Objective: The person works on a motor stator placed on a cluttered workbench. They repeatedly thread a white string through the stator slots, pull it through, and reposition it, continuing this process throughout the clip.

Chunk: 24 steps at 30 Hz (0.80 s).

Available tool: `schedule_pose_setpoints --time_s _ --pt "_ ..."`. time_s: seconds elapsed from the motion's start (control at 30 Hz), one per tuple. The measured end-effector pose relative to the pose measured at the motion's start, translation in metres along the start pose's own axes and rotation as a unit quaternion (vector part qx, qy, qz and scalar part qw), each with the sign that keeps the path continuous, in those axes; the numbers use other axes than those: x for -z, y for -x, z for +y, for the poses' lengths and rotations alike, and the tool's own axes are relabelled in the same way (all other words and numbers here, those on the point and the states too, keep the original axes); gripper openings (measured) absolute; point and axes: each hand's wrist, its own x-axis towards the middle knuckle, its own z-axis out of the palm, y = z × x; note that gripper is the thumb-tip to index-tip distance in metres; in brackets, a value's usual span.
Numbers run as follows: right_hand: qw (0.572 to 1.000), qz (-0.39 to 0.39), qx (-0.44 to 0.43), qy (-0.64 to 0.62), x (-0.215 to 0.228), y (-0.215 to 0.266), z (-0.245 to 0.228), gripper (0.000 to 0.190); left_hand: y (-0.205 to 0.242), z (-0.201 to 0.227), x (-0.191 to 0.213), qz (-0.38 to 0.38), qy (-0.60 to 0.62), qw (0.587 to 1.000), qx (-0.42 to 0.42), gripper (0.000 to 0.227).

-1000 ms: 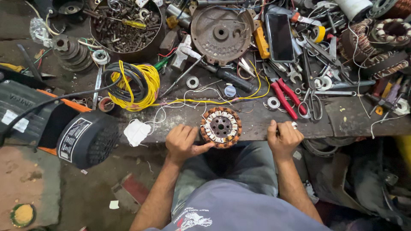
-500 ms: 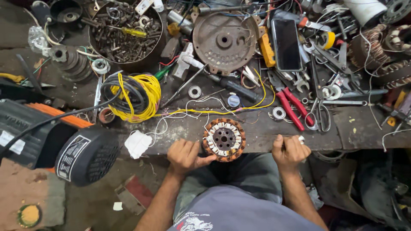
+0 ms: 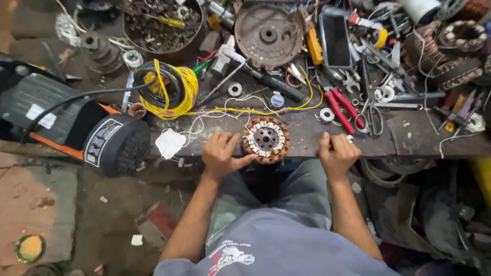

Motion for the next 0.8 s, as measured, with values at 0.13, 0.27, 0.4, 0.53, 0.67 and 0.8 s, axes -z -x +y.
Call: schedule_pose_setpoints --time_s 0.13,0.27,0.4,0.53,0.67,0.8 --pt "1.000 0.000 -0.009 -0.004 0.001 -0.006 -0.003 0.035 -0.007 -0.001 0.005 -0.017 0.014 1.000 0.018 0.081" --pt "1.000 -0.002 -0.014 -0.002 0.004 -0.006 -0.004 0.035 -0.014 -0.001 0.010 -0.063 0.023 0.998 0.001 0.095" --pt "1.000 -0.004 -0.013 -0.020 0.000 -0.004 -0.001 0.036 -0.016 -0.002 0.014 -0.097 0.029 0.995 -0.003 0.102" --pt "1.000 -0.015 -0.008 0.000 -0.003 -0.002 0.005 0.038 -0.016 -0.003 0.013 -0.104 0.039 0.994 -0.004 0.108" --pt "0.999 -0.026 -0.010 -0.015 -0.005 0.005 0.008 0.039 -0.014 -0.009 0.012 -0.123 0.038 0.992 0.000 0.110" --pt "1.000 -0.019 0.003 0.006 -0.004 0.004 0.010 0.035 -0.011 -0.008 0.008 -0.124 0.040 0.991 0.013 0.108"
